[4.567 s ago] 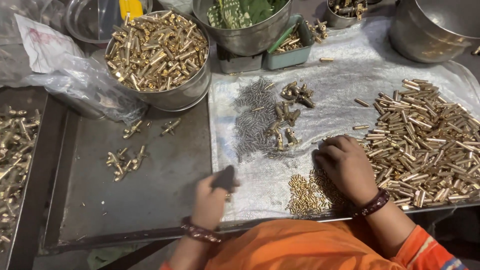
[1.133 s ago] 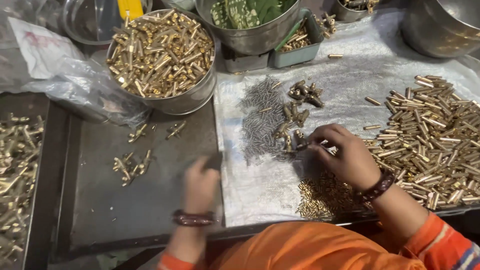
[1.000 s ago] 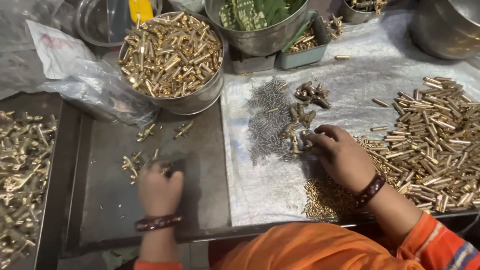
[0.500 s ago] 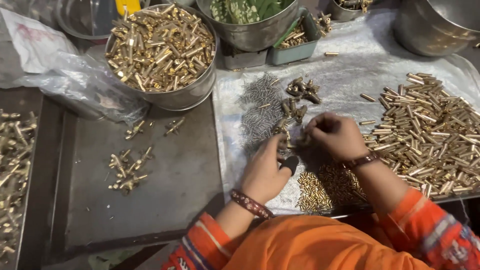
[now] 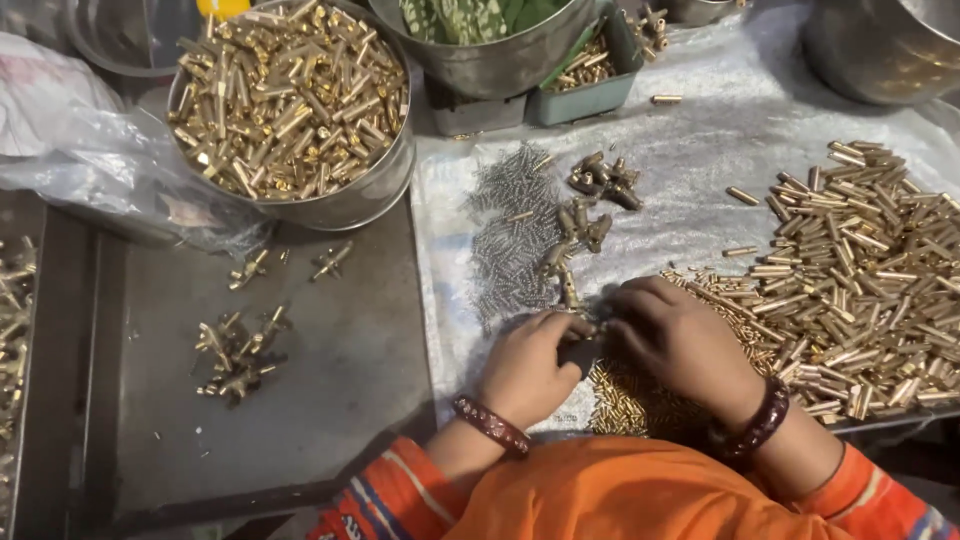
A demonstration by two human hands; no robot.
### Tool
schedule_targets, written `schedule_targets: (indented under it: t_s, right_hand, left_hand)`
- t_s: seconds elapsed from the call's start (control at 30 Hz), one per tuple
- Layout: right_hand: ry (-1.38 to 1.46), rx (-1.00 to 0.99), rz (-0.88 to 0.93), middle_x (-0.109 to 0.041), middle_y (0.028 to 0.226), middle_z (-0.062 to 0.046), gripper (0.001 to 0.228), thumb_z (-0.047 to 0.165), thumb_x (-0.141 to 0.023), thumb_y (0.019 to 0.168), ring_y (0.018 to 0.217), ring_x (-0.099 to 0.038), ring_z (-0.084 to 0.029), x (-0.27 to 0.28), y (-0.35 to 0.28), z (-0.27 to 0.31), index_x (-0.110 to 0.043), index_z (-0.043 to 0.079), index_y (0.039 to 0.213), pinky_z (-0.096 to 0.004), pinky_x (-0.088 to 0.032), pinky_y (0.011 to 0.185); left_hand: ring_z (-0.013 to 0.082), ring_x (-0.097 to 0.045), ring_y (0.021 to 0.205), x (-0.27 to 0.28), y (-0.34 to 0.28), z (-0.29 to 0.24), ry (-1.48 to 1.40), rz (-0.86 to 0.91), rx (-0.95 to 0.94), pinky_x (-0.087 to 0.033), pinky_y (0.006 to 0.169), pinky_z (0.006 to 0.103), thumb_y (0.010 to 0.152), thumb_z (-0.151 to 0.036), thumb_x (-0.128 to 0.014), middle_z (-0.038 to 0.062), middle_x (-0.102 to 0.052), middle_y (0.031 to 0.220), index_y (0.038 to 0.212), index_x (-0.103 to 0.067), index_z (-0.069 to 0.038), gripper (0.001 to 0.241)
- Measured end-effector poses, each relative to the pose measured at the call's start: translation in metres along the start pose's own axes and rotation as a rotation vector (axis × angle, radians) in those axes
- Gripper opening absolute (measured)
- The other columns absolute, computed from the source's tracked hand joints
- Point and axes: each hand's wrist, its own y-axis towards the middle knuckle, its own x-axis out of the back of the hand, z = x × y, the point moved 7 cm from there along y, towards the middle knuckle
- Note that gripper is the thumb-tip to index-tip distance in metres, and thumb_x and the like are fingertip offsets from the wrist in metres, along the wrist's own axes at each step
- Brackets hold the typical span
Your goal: Assembling small brass mechanical components at a workstation.
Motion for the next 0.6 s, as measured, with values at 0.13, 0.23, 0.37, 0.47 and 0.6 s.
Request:
schedule_targets:
  t_s: [0.13, 0.23, 0.37, 0.47, 0.6]
  right_hand:
    - [-0.038, 0.140, 0.009, -0.070, 0.115, -0.009, 0.036, 0.017, -0.074, 0.079, 0.100, -0.068, -0.032, 0.002, 0.000, 0.011, -0.072, 0.011, 0.114, -0.040, -0.056, 0.081]
    - [-0.034, 0.236, 0.017, -0.070, 0.113, -0.008, 0.036, 0.017, -0.075, 0.077, 0.100, -0.069, -0.031, -0.007, -0.006, 0.011, -0.072, 0.011, 0.113, -0.039, -0.056, 0.081]
    - [0.078, 0.108, -0.001, -0.073, 0.113, -0.006, 0.032, 0.014, -0.077, 0.079, 0.100, -0.072, -0.027, 0.006, -0.008, -0.007, -0.074, 0.013, 0.111, -0.036, -0.058, 0.085]
    - [0.359, 0.002, -0.062, -0.074, 0.117, -0.006, 0.031, 0.010, -0.076, 0.082, 0.105, -0.073, -0.024, 0.029, -0.011, -0.009, -0.073, 0.012, 0.114, -0.036, -0.059, 0.090]
    - [0.453, -0.021, -0.126, -0.072, 0.122, -0.008, 0.035, 0.008, -0.075, 0.085, 0.109, -0.071, -0.023, 0.047, 0.002, -0.013, -0.072, 0.011, 0.120, -0.036, -0.058, 0.095]
  left_hand:
    - [0.0356, -0.070, 0.094, -0.005, -0.001, 0.004, -0.002, 0.010, 0.009, -0.055, 0.086, 0.0440, 0.075, -0.009, -0.065, 0.015, -0.072, 0.101, 0.108, -0.072, -0.011, 0.033]
    - [0.0352, -0.071, 0.093, -0.006, -0.005, 0.002, -0.045, -0.006, -0.048, -0.056, 0.084, 0.0439, 0.076, -0.009, -0.065, 0.015, -0.074, 0.099, 0.104, -0.072, -0.010, 0.029]
    - [0.0299, -0.073, 0.086, -0.007, -0.008, 0.001, -0.018, 0.021, 0.114, -0.056, 0.078, 0.0407, 0.077, -0.011, -0.067, 0.012, -0.074, 0.094, 0.103, -0.074, -0.011, 0.026]
    - [0.0271, -0.072, 0.082, -0.007, -0.010, -0.009, -0.018, 0.162, 0.313, -0.055, 0.072, 0.0379, 0.083, -0.013, -0.070, 0.011, -0.074, 0.094, 0.122, -0.064, -0.013, 0.040]
    - [0.0041, -0.070, 0.099, -0.026, 0.000, -0.009, -0.875, 0.122, 0.157, -0.062, 0.081, 0.0225, 0.082, 0.000, -0.075, -0.001, -0.070, 0.111, 0.133, -0.059, -0.012, 0.055]
